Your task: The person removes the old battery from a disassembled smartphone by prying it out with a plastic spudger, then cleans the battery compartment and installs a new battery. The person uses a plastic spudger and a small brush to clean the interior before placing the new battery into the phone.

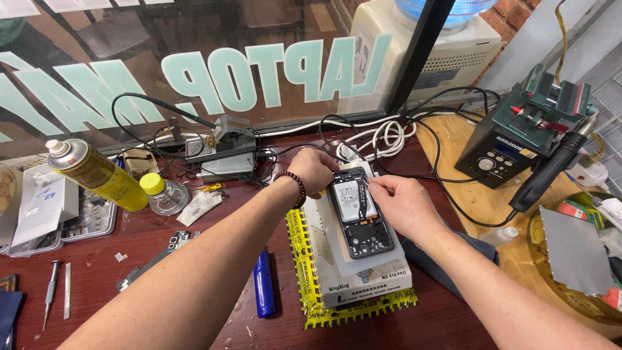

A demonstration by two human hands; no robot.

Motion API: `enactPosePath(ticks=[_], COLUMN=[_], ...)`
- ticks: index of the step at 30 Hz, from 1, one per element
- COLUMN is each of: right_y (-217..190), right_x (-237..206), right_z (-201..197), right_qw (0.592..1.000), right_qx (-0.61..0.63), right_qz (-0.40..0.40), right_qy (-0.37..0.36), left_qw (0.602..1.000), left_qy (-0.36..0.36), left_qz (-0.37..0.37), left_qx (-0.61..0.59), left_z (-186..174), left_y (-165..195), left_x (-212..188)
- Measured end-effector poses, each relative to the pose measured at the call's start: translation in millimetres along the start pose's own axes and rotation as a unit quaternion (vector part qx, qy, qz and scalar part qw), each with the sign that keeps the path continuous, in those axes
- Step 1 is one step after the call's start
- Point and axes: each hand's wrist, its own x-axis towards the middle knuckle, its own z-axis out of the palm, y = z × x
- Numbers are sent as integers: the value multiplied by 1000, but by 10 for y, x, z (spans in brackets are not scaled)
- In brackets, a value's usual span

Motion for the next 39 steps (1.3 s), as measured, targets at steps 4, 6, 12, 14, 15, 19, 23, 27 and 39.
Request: enactPosePath(ticks=[4,6,12,14,15,19,23,27,39], right_y=[24,37,42,27,19,-12,-21,-2,-47], right_x=[5,8,10,4,0,-22,-22,-4,-62], right_z=[4,7,5,1,-2,-23,-32,-25,-80], right_qw=[1000,1000,1000,1000,1000,1000,1000,1000,999], right_qx=[2,5,9,10,8,4,2,0,6], right_qz=[2,0,-7,12,12,20,13,21,33], right_qy=[-1,-1,-7,-20,-18,-19,-15,-16,-41], left_qw=[1000,1000,1000,1000,1000,1000,1000,1000,999], left_qy=[-7,-10,-16,-16,-15,-18,-18,-14,-22], left_qz=[6,5,-7,1,-2,-7,-17,-12,-17], left_qx=[0,0,-4,5,4,5,14,15,19], left_z=[2,-1,-13,-24,-29,-44,-51,-56,-38], left_y=[-12,-10,18,24,32,68,97,105,102], left_x=[30,43,39,18,9,-31,-59,-56,38])
